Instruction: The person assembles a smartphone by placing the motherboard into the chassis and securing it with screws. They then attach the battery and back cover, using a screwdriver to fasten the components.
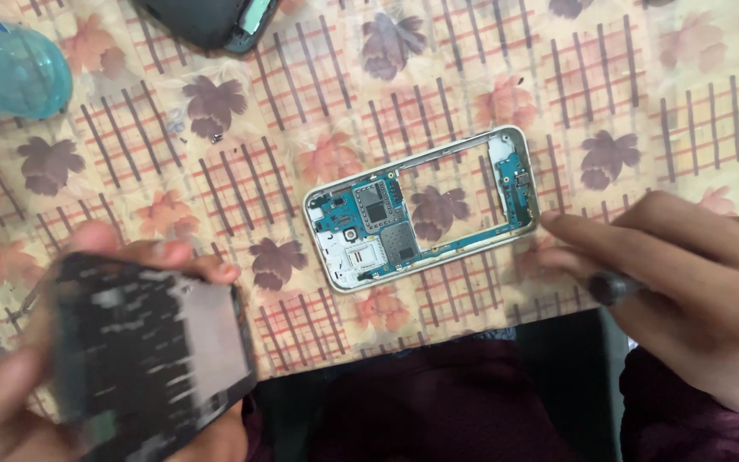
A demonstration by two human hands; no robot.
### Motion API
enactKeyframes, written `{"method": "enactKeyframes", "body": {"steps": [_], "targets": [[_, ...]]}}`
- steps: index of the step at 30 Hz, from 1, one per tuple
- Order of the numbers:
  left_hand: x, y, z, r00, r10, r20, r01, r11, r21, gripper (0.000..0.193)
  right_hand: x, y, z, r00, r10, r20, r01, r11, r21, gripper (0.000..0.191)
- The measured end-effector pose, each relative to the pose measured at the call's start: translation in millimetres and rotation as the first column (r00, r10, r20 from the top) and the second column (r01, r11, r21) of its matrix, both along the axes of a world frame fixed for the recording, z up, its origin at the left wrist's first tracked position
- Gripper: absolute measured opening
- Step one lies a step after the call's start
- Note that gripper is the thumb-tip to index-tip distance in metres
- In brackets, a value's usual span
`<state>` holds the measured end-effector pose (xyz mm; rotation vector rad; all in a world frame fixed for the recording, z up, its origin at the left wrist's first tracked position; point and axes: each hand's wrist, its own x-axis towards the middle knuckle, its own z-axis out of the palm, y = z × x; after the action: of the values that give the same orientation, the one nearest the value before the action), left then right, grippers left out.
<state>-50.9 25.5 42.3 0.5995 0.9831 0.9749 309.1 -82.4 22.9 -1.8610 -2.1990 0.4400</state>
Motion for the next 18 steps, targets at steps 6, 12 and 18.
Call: {"method": "enactKeyframes", "body": {"steps": [6,12,18], "targets": [[-5,-9,-37,0.89,0.016,0.456,-0.031,0.999,0.027,0.06,-12,12,14,0.984,-0.104,-0.147,0.105,0.994,-0.001,0.037],[33,-25,-48,0.963,-0.153,0.224,0.121,0.981,0.151,0.069,-38,30,13,0.999,-0.019,-0.04,0.02,1.0,0.02,0.043],[53,-15,-29,0.966,-0.233,0.113,0.206,0.955,0.211,0.072,-37,21,7,0.997,-0.069,0.027,0.066,0.994,0.083,0.045]]}}
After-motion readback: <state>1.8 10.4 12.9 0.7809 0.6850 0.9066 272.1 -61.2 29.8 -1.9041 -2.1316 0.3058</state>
